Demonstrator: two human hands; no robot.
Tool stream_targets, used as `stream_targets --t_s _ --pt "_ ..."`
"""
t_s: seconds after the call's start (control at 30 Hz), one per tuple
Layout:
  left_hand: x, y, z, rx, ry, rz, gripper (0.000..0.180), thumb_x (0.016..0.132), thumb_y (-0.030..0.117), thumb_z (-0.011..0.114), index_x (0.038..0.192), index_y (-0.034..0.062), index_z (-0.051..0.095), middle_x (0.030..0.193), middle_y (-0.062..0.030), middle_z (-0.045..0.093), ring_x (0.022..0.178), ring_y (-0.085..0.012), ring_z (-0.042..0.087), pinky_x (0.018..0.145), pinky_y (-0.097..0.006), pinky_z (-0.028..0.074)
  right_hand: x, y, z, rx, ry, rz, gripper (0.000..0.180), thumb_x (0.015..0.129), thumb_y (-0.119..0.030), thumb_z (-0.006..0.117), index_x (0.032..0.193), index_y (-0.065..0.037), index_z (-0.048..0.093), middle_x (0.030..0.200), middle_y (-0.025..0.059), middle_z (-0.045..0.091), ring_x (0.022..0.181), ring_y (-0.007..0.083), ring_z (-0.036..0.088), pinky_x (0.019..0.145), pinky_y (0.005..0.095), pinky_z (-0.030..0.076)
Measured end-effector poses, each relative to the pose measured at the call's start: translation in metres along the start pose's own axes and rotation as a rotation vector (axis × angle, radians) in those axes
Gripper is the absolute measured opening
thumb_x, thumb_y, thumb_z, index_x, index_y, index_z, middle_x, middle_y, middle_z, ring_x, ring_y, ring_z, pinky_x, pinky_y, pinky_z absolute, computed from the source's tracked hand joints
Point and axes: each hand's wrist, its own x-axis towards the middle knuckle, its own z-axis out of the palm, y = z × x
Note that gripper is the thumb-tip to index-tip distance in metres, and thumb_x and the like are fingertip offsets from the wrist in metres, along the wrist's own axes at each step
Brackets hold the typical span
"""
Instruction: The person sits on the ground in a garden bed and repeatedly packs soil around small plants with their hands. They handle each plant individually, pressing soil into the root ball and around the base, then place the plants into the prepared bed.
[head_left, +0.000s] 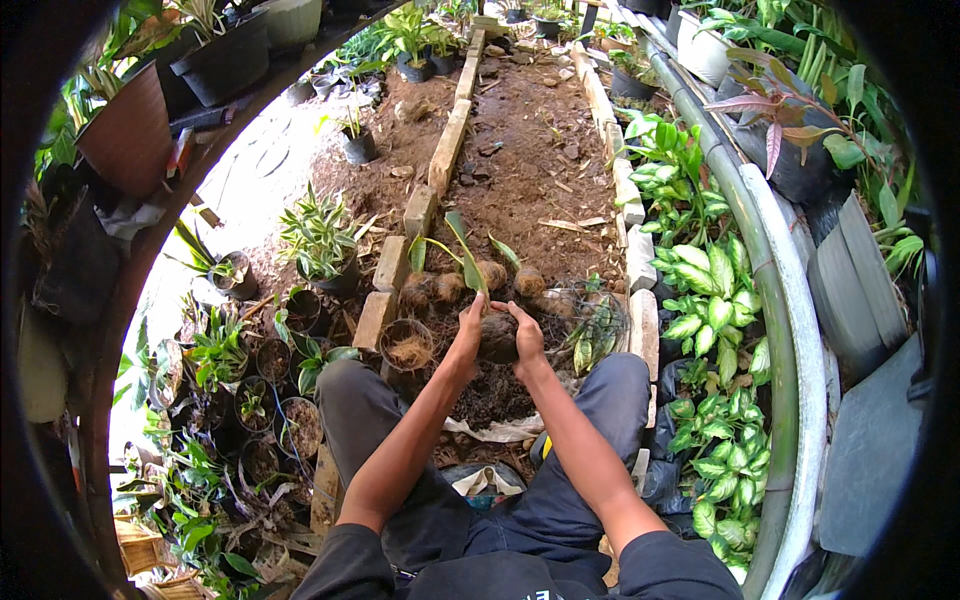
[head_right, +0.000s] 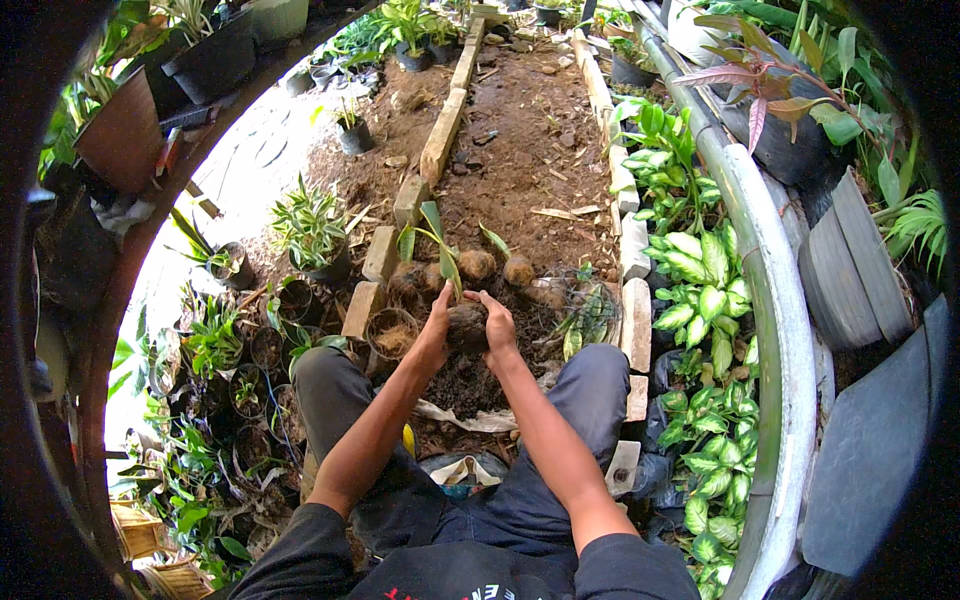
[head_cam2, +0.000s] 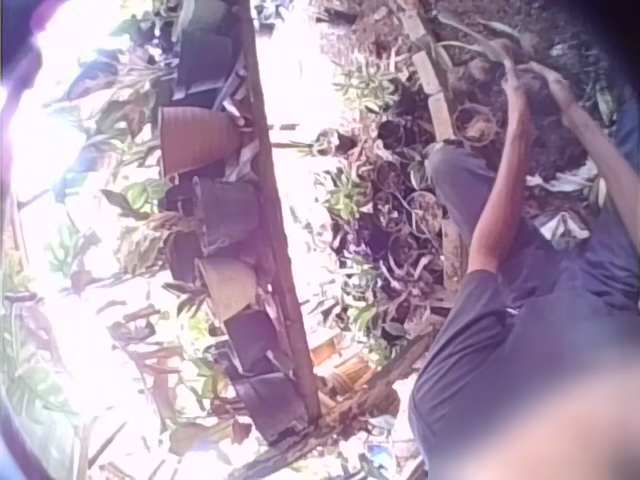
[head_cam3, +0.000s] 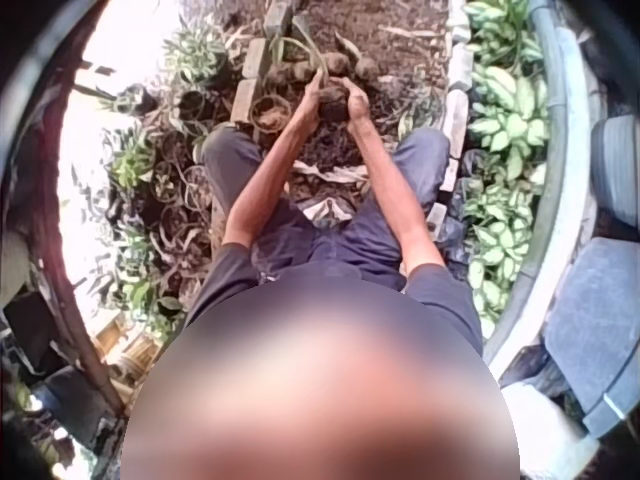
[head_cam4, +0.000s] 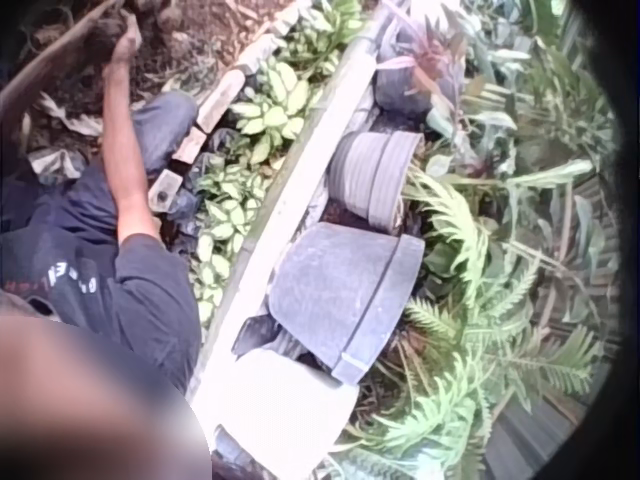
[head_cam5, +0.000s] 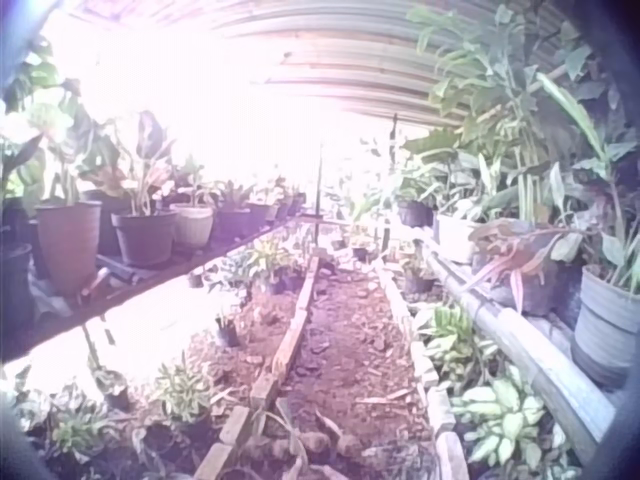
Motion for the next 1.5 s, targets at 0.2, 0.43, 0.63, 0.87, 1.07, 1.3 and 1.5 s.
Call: stream_targets --t_s 0.2,0.43,0.63,0.87,1.07,1.3,1.5 --pt "-0.001 0.003 -0.006 0.405 0.061 0.206 0.089 0.089 0.072 0.049 0.154 0.0147 0.027 0.156 -0.0193 0.029 0.14 -0.0383 0.036 0.111 -0.055 0.03 0.017 0.001 -0.021 0.506 -0.112 0.241 0.039 0.098 -0.037 0.045 0.112 -0.008 0.067 0.111 0.0108 0.071 0.095 0.0274 0.07 0.091 0.0438 0.055" --pt "-0.012 -0.01 0.001 1.321 0.21 1.256 0.069 0.085 0.056 0.064 0.144 0.0231 0.05 0.155 -0.0183 0.034 0.145 -0.0385 0.03 0.12 -0.053 0.017 0.005 0.005 -0.014 0.462 -0.132 0.243 0.039 0.099 -0.034 0.042 0.119 -0.008 0.064 0.105 0.0109 0.069 0.101 0.0282 0.066 0.094 0.0456 0.053" --pt "-0.001 -0.029 0.001 1.071 0.08 1.45 0.03 0.083 0.029 0.072 0.108 0.0108 0.071 0.119 -0.0115 0.066 0.114 -0.0346 0.06 0.1 -0.048 0.048 0.01 0.025 -0.029 0.355 -0.199 0.145 0.03 0.101 -0.028 0.041 0.109 -0.009 0.063 0.094 0.0063 0.066 0.087 0.0218 0.067 0.08 0.0397 0.058" --pt "0.0 -0.041 0.0 0.979 0.179 1.506 0.021 0.079 0.019 0.073 0.097 0.0075 0.073 0.101 -0.011 0.07 0.097 -0.0326 0.067 0.087 -0.046 0.055 0.019 0.036 -0.04 0.309 -0.11 0.237 0.024 0.101 -0.026 0.042 0.095 -0.012 0.06 0.086 0.0014 0.064 0.074 0.0147 0.064 0.063 0.0328 0.057" --pt "-0.001 -0.045 -0.001 0.992 0.25 1.513 0.025 0.078 0.021 0.073 0.098 0.0073 0.073 0.102 -0.0119 0.07 0.097 -0.033 0.066 0.086 -0.046 0.055 0.019 0.039 -0.044 0.243 -0.139 0.262 0.026 0.103 -0.027 0.039 0.106 -0.01 0.058 0.093 0.0034 0.061 0.081 0.0158 0.063 0.068 0.032 0.059" --pt "-0.002 -0.046 -0.002 1.004 0.248 1.515 0.027 0.077 0.023 0.074 0.099 0.0074 0.073 0.104 -0.0125 0.07 0.098 -0.0337 0.066 0.087 -0.046 0.055 0.031 0.054 -0.047 0.332 -0.246 0.292 0.029 0.102 -0.032 0.04 0.105 -0.011 0.059 0.094 0.0048 0.062 0.087 0.0192 0.063 0.074 0.0343 0.058" --pt "0.001 -0.046 -0.001 0.988 0.242 1.577 0.027 0.076 0.022 0.074 0.099 0.0078 0.073 0.102 -0.0121 0.07 0.097 -0.0335 0.066 0.085 -0.045 0.056 0.018 0.034 -0.013 0.54 -0.4 0.364 0.03 0.1 -0.037 0.041 0.101 -0.012 0.06 0.093 0.0053 0.062 0.09 0.0218 0.063 0.078 0.0349 0.055"
